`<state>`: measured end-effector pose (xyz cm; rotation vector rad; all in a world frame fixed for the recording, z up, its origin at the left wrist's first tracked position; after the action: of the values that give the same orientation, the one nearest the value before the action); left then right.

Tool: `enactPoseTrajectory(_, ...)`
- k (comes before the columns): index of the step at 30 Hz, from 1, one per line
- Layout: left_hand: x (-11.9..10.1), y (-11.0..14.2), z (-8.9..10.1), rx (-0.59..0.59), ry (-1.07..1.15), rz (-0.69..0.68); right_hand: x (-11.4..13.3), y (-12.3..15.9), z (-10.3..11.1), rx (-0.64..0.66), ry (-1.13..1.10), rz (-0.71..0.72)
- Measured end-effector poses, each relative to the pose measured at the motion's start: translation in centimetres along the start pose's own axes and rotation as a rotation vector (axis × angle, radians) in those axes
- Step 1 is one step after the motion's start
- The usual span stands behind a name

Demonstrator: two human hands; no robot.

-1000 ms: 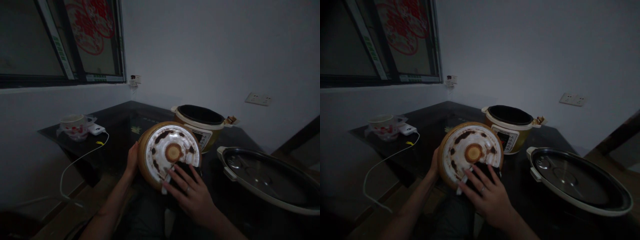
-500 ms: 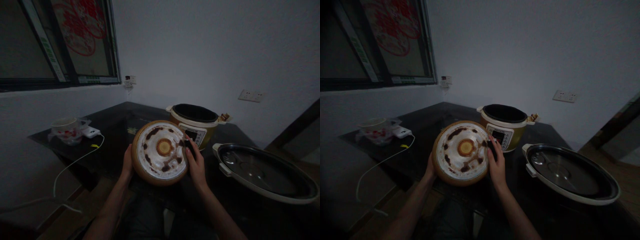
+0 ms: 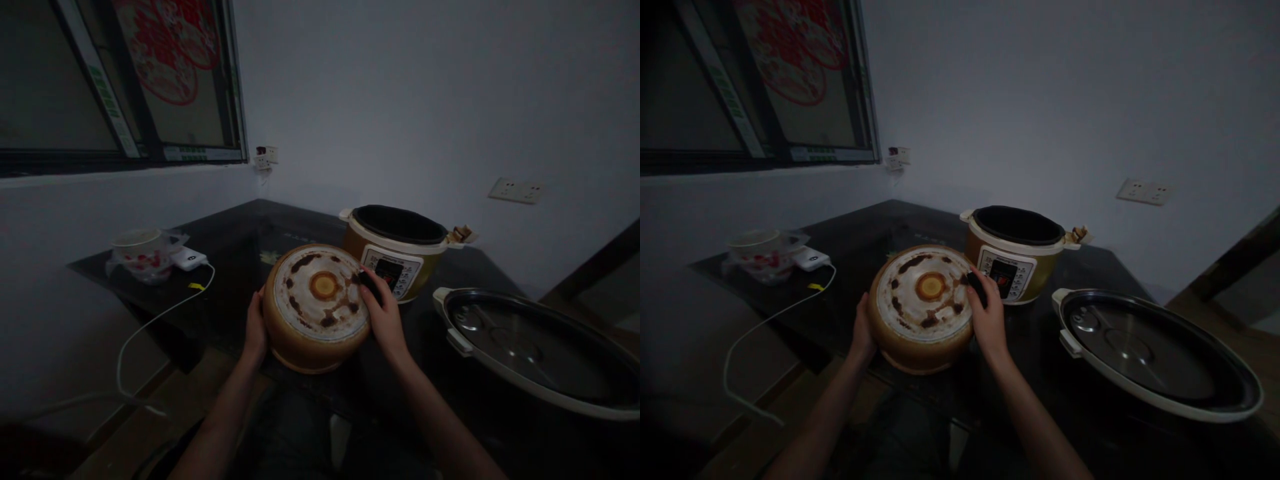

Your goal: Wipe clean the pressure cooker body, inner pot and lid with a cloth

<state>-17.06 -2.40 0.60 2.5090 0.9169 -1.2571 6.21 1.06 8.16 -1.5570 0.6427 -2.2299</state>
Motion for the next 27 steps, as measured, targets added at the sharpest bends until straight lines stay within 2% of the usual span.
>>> enactPoseTrajectory(7, -0.3, -0.1, 1.5, 0.12, -0.21, -0.037, -1.1, -0.8, -0.9, 0.065, 0.002, -0.079)
enactPoseTrajectory(10, -0.1, -0.1, 1.8, 0.122, -0.256, -0.038, -1.6, -1.1, -1.1, 0.086, 0.006, -0.095)
enactPoseTrajectory(21, -0.7, 0.1, 1.6, 0.194, -0.361, -0.009, -2.6, -1.6, -1.4, 0.127, 0.033, -0.102)
enactPoseTrajectory(27, -1.0, -0.1, 1.7, 0.244, -0.402, 0.049, -3.4, -2.0, -1.4, 0.168, 0.074, -0.082)
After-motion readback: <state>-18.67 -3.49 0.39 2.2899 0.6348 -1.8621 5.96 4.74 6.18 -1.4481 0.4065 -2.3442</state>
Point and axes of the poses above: each hand's wrist, its own y-axis away from the middle knuckle, its own z-axis out of the back of the hand, x = y × z, the point moved 2 cm from there along -y, towards the middle knuckle, and after that the axes turned 10 degrees about y, right-handed, at the moved point
